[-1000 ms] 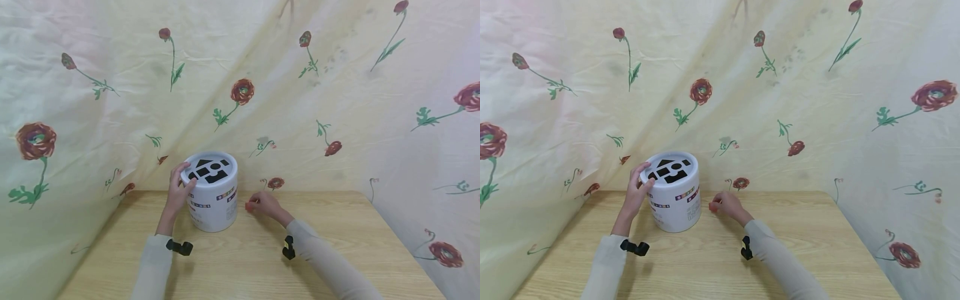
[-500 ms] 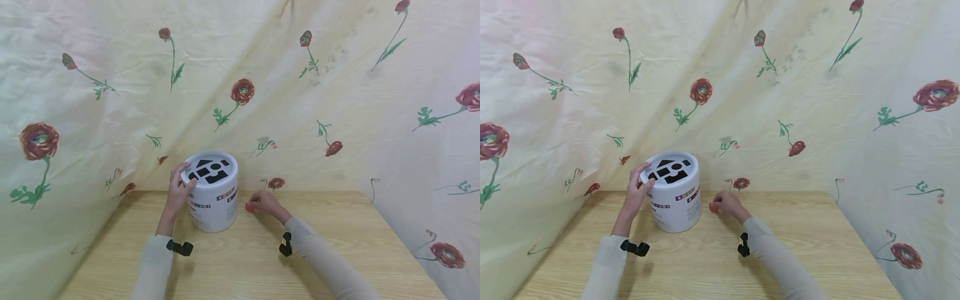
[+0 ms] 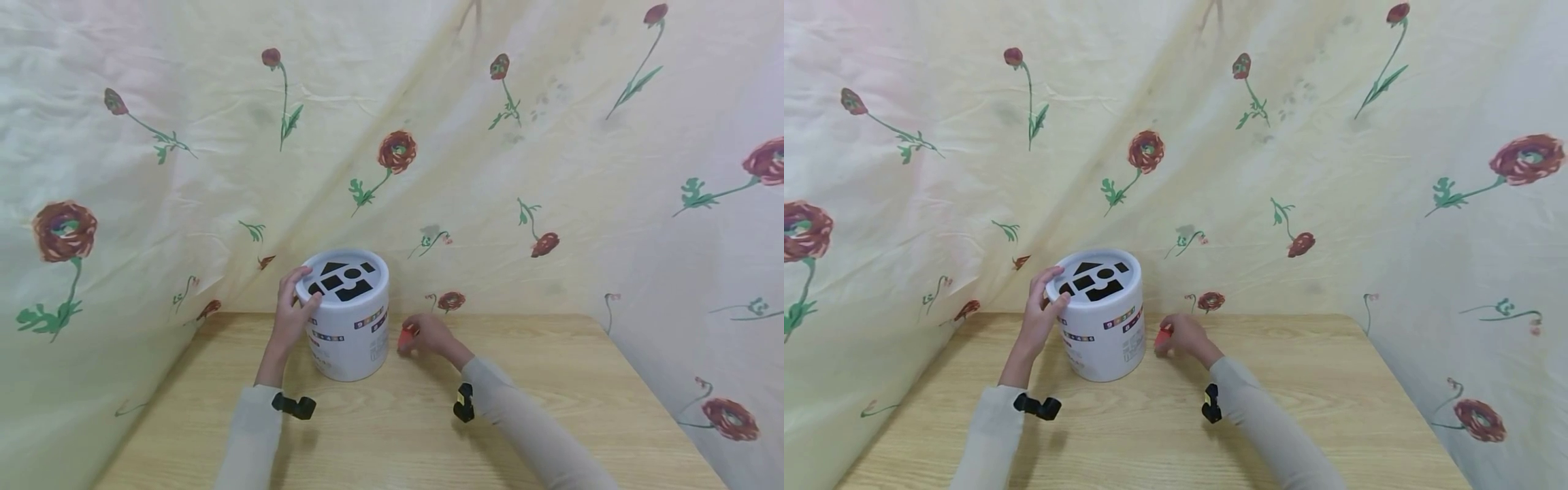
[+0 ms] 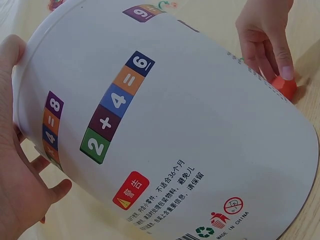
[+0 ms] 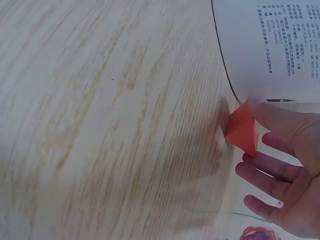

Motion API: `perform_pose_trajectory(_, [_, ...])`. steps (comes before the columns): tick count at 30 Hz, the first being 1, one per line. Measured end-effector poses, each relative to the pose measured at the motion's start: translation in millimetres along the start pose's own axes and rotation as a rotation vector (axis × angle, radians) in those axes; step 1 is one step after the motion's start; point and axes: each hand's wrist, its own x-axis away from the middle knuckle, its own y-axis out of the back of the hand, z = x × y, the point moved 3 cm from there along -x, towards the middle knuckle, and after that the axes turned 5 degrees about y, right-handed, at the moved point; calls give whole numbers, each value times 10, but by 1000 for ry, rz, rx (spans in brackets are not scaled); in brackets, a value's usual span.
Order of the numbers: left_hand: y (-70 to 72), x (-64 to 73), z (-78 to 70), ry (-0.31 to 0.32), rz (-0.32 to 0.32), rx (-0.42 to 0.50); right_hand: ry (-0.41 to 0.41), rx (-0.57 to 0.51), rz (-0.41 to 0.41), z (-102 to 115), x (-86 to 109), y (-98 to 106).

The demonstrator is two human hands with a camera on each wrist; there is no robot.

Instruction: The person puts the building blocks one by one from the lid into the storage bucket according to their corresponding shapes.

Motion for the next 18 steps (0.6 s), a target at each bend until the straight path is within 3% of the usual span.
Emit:
perform_pose_trajectory(7, [-4, 7, -16, 6, 7, -1, 3, 159, 12, 56, -7, -34])
perform_pose_trajectory(18, [-4, 2, -4, 5, 3, -7, 5, 206, 33, 72, 17, -31])
